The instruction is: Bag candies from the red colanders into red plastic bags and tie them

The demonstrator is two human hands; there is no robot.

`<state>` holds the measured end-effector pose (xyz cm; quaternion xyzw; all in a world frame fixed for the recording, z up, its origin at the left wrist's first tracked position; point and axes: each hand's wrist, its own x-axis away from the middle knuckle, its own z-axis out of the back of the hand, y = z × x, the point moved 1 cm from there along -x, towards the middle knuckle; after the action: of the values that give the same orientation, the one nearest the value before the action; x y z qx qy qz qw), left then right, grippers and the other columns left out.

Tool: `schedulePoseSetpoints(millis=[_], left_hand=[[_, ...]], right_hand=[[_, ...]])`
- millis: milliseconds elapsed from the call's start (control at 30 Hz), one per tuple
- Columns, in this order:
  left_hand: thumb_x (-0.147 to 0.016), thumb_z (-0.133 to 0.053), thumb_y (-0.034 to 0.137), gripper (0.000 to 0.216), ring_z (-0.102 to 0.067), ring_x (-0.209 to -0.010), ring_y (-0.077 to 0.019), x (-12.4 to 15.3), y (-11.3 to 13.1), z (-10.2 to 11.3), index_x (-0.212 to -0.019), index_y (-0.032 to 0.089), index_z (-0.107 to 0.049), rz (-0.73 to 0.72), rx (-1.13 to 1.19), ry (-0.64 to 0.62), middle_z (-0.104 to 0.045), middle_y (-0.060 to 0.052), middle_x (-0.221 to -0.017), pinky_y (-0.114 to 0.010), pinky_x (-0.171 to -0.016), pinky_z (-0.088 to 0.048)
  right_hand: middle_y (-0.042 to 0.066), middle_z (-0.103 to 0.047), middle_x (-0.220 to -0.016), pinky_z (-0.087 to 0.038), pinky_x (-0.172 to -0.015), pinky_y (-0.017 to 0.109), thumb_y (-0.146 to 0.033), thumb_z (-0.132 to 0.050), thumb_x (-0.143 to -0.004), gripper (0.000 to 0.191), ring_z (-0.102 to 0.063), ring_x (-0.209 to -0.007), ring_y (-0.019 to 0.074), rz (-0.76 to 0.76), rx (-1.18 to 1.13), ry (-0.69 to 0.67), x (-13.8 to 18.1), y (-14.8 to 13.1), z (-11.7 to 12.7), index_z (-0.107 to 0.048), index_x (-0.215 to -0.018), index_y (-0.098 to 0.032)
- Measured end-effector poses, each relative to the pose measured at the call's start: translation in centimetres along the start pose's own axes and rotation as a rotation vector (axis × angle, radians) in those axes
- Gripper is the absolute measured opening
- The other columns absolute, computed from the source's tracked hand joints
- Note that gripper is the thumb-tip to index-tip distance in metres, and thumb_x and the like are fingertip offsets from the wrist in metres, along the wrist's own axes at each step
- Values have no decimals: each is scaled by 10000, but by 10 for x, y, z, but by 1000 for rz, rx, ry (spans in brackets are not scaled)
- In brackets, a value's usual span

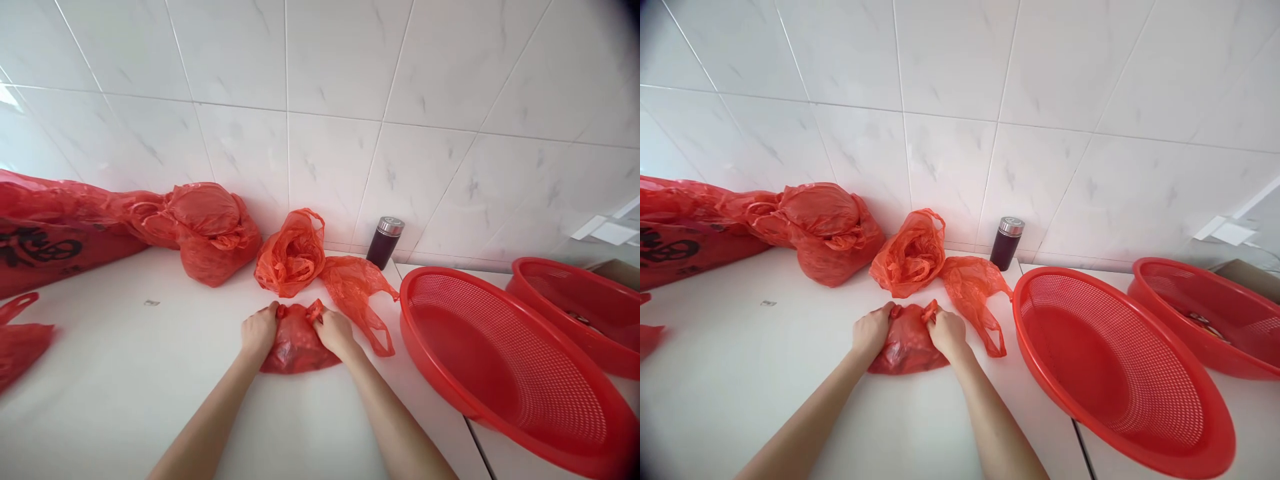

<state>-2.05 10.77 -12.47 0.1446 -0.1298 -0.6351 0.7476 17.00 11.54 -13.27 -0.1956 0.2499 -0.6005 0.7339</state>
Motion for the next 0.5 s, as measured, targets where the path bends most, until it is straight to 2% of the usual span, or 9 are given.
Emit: schedulePoseSetpoints(millis=[100, 200, 267, 300, 333, 400, 433, 500], left_hand=[[-973, -314, 453, 412, -674, -868, -249, 23, -7, 5, -1012, 236, -661, 3, 121, 25, -708, -83, -967, -420, -796, -503], [-985, -119, 465, 565, -638, -1072, -230, 38, -11, 11, -1193, 267, -606, -57, 287, 35, -659, -70, -1217, -376, -894, -490], [-984, -126, 470, 562, -573, -1201, -199, 42, -9, 12, -1316, 265, -529, -158, 378, -5, -601, -49, -1336, -344, -983, -452], [-976, -193, 487, 536, -545, -1238, -196, 44, -6, 11, -1348, 260, -505, -214, 408, -33, -579, -44, -1370, -341, -1018, -430], [-954, -297, 509, 520, -526, -1260, -204, 45, -3, 9, -1359, 252, -498, -264, 429, -60, -565, -45, -1390, -346, -1043, -412], [-864, -519, 512, 548, -508, -1273, -235, 47, 2, 5, -1342, 243, -520, -327, 449, -92, -565, -55, -1389, -372, -1071, -387], [-823, -589, 489, 550, -514, -1261, -246, 48, 4, 3, -1316, 249, -543, -341, 453, -96, -582, -55, -1368, -382, -1071, -387], [-810, -617, 431, 450, -559, -1198, -239, 49, 7, -1, -1233, 279, -602, -353, 462, -105, -638, -33, -1286, -371, -1036, -418]], right_hand=[[32, -719, -829, -456, -612, 271, -371, -506, -901, 221, -671, -734, 189, 47, -120, -98, 25, 9, 20, -688, -889, -247], [24, -716, -948, -505, -690, 291, -412, -516, -896, 254, -681, -827, 183, 81, -407, -253, 43, 14, 41, -664, -1039, -262], [40, -688, -1099, -520, -776, 325, -389, -616, -830, 353, -664, -977, 207, 120, -581, -356, 48, 12, 48, -623, -1163, -273], [46, -668, -1157, -519, -807, 337, -381, -664, -791, 432, -646, -1037, 218, 130, -615, -379, 49, 10, 48, -599, -1205, -279], [50, -658, -1179, -517, -822, 343, -385, -696, -763, 485, -636, -1065, 225, 120, -622, -367, 49, 7, 45, -583, -1223, -279], [50, -672, -1136, -511, -819, 339, -425, -674, -785, 453, -648, -1029, 219, 54, -588, -250, 47, 2, 34, -570, -1196, -265], [52, -685, -1089, -507, -801, 335, -440, -636, -819, 402, -660, -984, 216, 17, -539, -172, 46, -1, 26, -565, -1168, -252], [58, -702, -951, -491, -737, 331, -429, -559, -875, 310, -671, -870, 224, -20, -363, -37, 44, -5, 9, -559, -1107, -223]])
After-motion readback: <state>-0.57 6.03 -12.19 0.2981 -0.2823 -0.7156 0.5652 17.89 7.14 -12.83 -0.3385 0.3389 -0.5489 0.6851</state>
